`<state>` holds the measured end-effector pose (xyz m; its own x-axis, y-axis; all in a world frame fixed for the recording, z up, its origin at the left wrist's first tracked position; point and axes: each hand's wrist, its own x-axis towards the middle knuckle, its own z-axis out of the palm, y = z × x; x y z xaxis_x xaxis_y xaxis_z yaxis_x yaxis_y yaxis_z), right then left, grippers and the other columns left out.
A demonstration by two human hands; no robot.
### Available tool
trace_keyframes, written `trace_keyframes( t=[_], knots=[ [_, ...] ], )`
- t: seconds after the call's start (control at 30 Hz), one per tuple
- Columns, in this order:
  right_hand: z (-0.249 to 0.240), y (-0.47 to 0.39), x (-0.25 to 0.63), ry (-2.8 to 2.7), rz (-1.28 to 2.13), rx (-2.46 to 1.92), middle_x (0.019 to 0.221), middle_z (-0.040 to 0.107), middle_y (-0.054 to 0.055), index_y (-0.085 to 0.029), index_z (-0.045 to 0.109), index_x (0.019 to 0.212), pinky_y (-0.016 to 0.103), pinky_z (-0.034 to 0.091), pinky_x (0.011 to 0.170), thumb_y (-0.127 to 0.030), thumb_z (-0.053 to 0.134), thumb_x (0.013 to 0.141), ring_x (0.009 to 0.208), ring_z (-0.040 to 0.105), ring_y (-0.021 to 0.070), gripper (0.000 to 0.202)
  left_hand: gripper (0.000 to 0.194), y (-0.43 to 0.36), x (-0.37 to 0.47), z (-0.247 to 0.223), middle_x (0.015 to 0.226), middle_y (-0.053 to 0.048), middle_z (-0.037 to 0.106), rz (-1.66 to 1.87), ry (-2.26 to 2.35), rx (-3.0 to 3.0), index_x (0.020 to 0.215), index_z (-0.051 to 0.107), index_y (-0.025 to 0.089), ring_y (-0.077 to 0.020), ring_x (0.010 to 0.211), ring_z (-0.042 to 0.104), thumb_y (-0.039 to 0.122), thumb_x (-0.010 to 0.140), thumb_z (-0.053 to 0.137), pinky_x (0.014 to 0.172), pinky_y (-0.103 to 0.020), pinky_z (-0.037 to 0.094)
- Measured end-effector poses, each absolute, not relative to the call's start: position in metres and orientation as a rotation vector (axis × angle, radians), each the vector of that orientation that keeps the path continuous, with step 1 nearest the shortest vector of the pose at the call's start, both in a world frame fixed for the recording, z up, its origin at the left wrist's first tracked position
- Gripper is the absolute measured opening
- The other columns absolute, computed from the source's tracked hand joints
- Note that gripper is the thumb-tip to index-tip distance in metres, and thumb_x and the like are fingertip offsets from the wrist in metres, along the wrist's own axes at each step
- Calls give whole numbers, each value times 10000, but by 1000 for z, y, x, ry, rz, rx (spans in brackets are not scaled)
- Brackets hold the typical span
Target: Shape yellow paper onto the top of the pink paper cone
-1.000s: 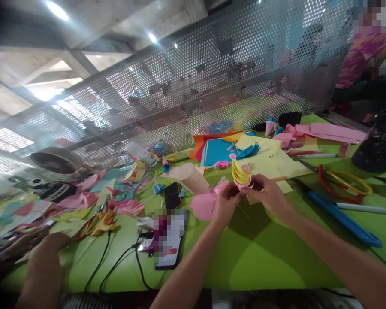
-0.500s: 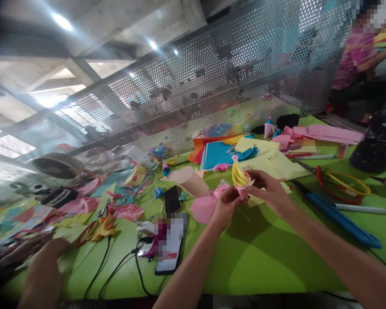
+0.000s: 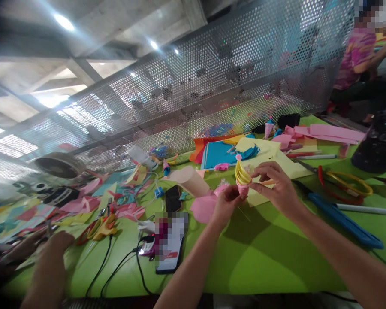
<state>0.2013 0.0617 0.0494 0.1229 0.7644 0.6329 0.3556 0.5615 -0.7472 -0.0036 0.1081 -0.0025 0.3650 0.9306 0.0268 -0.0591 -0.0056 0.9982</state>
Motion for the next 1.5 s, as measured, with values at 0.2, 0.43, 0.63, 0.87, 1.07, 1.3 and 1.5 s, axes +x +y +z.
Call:
trace_keyframes(
  t=[0.2, 0.43, 0.63, 0.87, 1.07, 1.3, 1.5],
  knots=[
    [49, 63, 203, -1594, 270, -997, 1113, 631, 53, -318, 728, 1039, 399, 611, 799, -320, 806, 908, 1012, 648, 235, 153, 399, 104, -3, 3, 826, -19, 718, 929, 907, 1462, 935, 711, 170, -136, 739, 627, 507, 803, 878, 700, -264, 480],
    [43, 63, 203, -1585, 263, -1083, 1146, 586, 47, -307, 664, 1128, 420, 602, 782, -369, 820, 895, 828, 592, 184, 287, 343, 103, -5, 6, 872, -39, 740, 936, 942, 1577, 973, 711, 176, -161, 774, 658, 462, 844, 847, 749, -295, 519],
    [46, 61, 201, -1516, 284, -1131, 1102, 581, 53, -293, 649, 1117, 401, 584, 765, -440, 791, 913, 838, 584, 193, 290, 351, 103, -7, 3, 944, -57, 765, 973, 968, 1627, 1014, 724, 195, -194, 851, 693, 496, 867, 829, 805, -321, 545],
    [47, 61, 199, -1444, 418, -1197, 1114, 605, 63, -305, 638, 1130, 398, 592, 745, -533, 785, 889, 854, 598, 212, 362, 401, 107, -6, -1, 967, -79, 771, 1002, 946, 1544, 1026, 731, 180, -192, 858, 688, 520, 849, 848, 822, -330, 543],
    [43, 64, 199, -1477, 427, -1201, 1122, 619, 64, -295, 649, 1121, 405, 582, 763, -538, 783, 890, 839, 610, 207, 362, 375, 107, -4, -1, 900, -49, 746, 1016, 1003, 1512, 978, 718, 184, -172, 799, 661, 488, 819, 871, 761, -302, 518],
    [44, 64, 198, -1492, 468, -1203, 1111, 636, 55, -297, 666, 1140, 402, 583, 771, -559, 778, 892, 843, 624, 205, 378, 391, 107, -3, -1, 885, -42, 737, 1035, 936, 1468, 958, 701, 178, -159, 778, 657, 483, 796, 884, 756, -296, 508],
    [42, 65, 198, -1498, 438, -1193, 1123, 656, 67, -293, 662, 1142, 416, 585, 772, -576, 787, 878, 833, 630, 210, 406, 367, 105, -3, 3, 894, -44, 745, 1014, 927, 1453, 956, 712, 182, -162, 790, 669, 458, 792, 888, 777, -302, 519]
  ],
)
